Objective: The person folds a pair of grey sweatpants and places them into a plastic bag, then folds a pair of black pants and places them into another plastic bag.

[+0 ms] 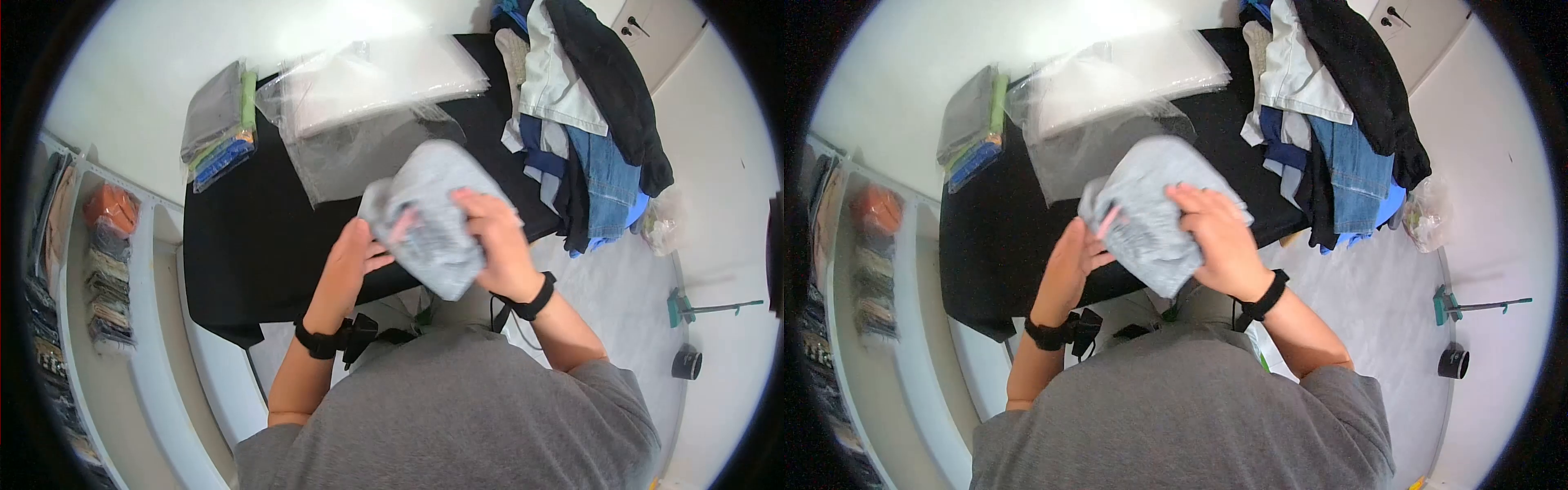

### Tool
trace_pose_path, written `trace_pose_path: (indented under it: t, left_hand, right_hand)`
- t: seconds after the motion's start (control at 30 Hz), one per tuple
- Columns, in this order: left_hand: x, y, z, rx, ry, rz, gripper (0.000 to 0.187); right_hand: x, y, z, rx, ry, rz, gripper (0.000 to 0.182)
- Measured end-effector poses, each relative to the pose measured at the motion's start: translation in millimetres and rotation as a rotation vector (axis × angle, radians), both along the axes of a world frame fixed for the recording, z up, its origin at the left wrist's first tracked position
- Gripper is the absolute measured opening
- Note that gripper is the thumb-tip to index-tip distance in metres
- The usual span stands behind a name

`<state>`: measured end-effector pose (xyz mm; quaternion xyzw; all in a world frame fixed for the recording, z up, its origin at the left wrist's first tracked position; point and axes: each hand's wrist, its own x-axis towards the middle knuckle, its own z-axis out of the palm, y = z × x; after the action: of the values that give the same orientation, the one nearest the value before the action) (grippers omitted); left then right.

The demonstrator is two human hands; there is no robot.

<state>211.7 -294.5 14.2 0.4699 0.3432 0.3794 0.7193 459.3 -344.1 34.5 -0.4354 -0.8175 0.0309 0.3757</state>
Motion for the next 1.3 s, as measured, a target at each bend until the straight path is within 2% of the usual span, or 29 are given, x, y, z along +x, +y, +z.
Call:
trace_pose_path:
  t: [0.07, 0.2, 0.27, 0.33, 0.47, 0.5, 0.53, 0.6, 0.67, 0.73, 0.77, 0.93, 1.0, 1.07, 1.13, 1.2, 1.23, 1.3]
  left_hand:
    - [8.9, -6.5, -8.5, -0.103, 0.188, 0.073, 0.049]
    - [5.3, -10.2, -27.8, -0.075, 0.045, 0.093, 0.051]
    - [8.6, -11.8, -25.6, -0.06, -0.11, 0.074, 0.052]
    - [10.9, -13.3, -21.6, -0.038, -0.096, 0.064, 0.052]
    - [14.5, -15.7, -22.3, -0.022, -0.094, 0.101, 0.053]
    - [14.1, -16.1, -21.8, -0.023, -0.093, 0.104, 0.053]
    - [13.4, -15.8, -21.1, -0.046, -0.12, 0.101, 0.052]
    - [14.5, -15.1, -21.6, -0.072, -0.145, 0.099, 0.051]
    - [20.6, -15.0, -26.0, 0.08, 0.019, 0.152, 0.056]
    - [22.4, -11.2, -36.5, 0.115, 0.065, 0.195, 0.059]
    - [22.7, -9.7, -39.4, 0.155, 0.114, 0.24, 0.063]
    - [3.8, -6.6, -8.1, 0.243, 0.139, 0.42, 0.061]
    - [-16.3, 0.7, 4.4, 0.255, 0.117, 0.473, 0.061]
    - [-36.3, 9.0, 5.8, 0.195, 0.167, 0.499, 0.06]
    - [-53.6, 15.5, -12.8, 0.138, 0.183, 0.489, 0.059]
    - [-59.8, 14.0, -16.8, 0.098, 0.449, 0.514, 0.056]
    - [-60.2, 11.8, -15.3, 0.101, 0.452, 0.515, 0.056]
    - [-56.4, 0.2, -9.3, 0.844, 1.062, 0.618, 0.053]
  right_hand:
    - [-15.0, -7.9, -5.6, -0.309, -0.214, 0.043, 0.063]
    - [-19.1, -15.2, -5.9, -0.333, -0.087, 0.046, 0.073]
    - [-22.0, -17.6, -6.9, -0.345, -0.031, 0.029, 0.079]
    - [-38.8, -15.7, -12.3, -0.24, -0.114, -0.133, 0.084]
    - [-54.4, -14.2, -18.3, -0.182, -0.127, -0.253, 0.074]
    - [-56.7, -13.0, -15.8, -0.134, -0.093, -0.273, 0.061]
    - [-55.8, -11.7, -16.6, -0.134, -0.093, -0.27, 0.061]
    - [-50.9, -8.2, -16.2, -0.193, 0.179, -0.277, 0.048]
    - [-42.7, -5.0, -4.8, -0.484, 0.527, -0.316, 0.035]
    - [-32.2, 5.6, 0.5, -0.44, 0.86, -0.183, 0.033]
    - [-25.5, 7.8, 7.8, -0.458, 0.946, -0.172, 0.033]
    - [6.6, 9.7, 34.9, -0.538, 1.525, -0.099, 0.039]
    - [16.7, 9.0, 30.1, -0.582, 1.569, -0.149, 0.04]
    - [24.3, 11.4, 9.7, -0.638, 1.723, 0.014, 0.041]
    - [38.0, 16.4, -24.6, -0.731, 1.741, -0.019, 0.038]
    - [47.2, 18.7, -47.8, -0.915, 1.751, -0.117, 0.036]
    - [47.9, 16.7, -48.9, -0.901, 1.757, -0.079, 0.035]
    - [46.7, 17.3, -47.9, -0.896, 1.787, -0.08, 0.034]
